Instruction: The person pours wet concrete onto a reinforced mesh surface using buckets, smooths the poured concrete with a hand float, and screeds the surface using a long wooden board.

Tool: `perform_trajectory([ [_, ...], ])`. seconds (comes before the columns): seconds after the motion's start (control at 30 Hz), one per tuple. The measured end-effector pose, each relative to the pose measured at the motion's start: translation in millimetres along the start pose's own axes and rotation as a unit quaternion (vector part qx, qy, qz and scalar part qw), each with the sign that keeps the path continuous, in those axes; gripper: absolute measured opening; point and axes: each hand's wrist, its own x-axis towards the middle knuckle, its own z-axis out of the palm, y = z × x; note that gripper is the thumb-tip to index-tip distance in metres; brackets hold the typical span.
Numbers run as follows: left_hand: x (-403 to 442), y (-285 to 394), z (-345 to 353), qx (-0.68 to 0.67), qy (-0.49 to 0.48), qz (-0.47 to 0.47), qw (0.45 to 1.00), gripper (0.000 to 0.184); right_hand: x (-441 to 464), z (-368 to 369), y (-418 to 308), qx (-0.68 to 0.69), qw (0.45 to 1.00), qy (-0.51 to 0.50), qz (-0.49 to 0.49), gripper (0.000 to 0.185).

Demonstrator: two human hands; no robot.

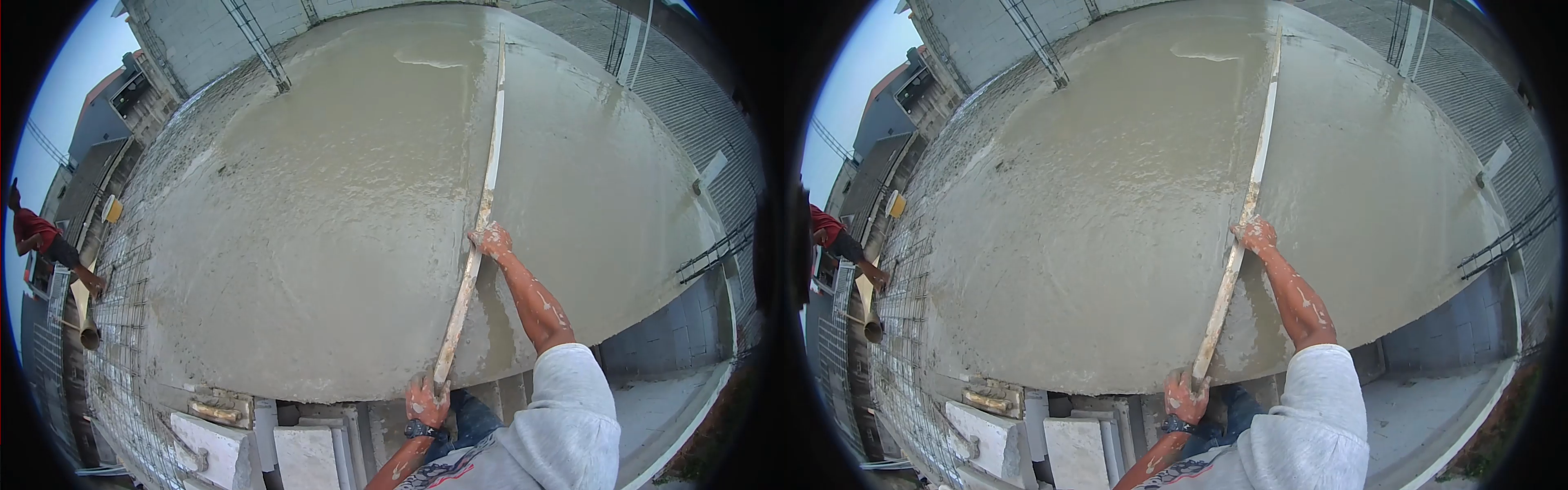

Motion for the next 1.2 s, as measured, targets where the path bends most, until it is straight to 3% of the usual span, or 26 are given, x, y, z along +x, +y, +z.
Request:
perform_trajectory([
  [0.23, 143.9, 74.6, 56.5, -0.026, 0.049, 0.060, 0.997, 0.046, 139.3, -41.8, 63.1, -0.007, 0.996, 0.010, 0.087, 0.064],
  [0.47, 208.7, 81.0, 78.7, -0.033, 0.014, 0.065, 0.997, 0.043, 210.6, -26.2, 83.4, 0.006, 0.994, 0.014, 0.106, 0.065],
  [0.87, 227.0, 47.6, 64.1, -0.089, 0.024, 0.025, 0.995, 0.041, 230.7, 10.4, 29.0, -0.044, 0.999, 0.026, 0.001, 0.065],
  [1.2, 179.4, 6.1, 31.7, -0.087, 0.050, -0.008, 0.995, 0.040, 185.0, 28.5, -23.9, -0.086, 0.994, 0.037, -0.050, 0.058],
])
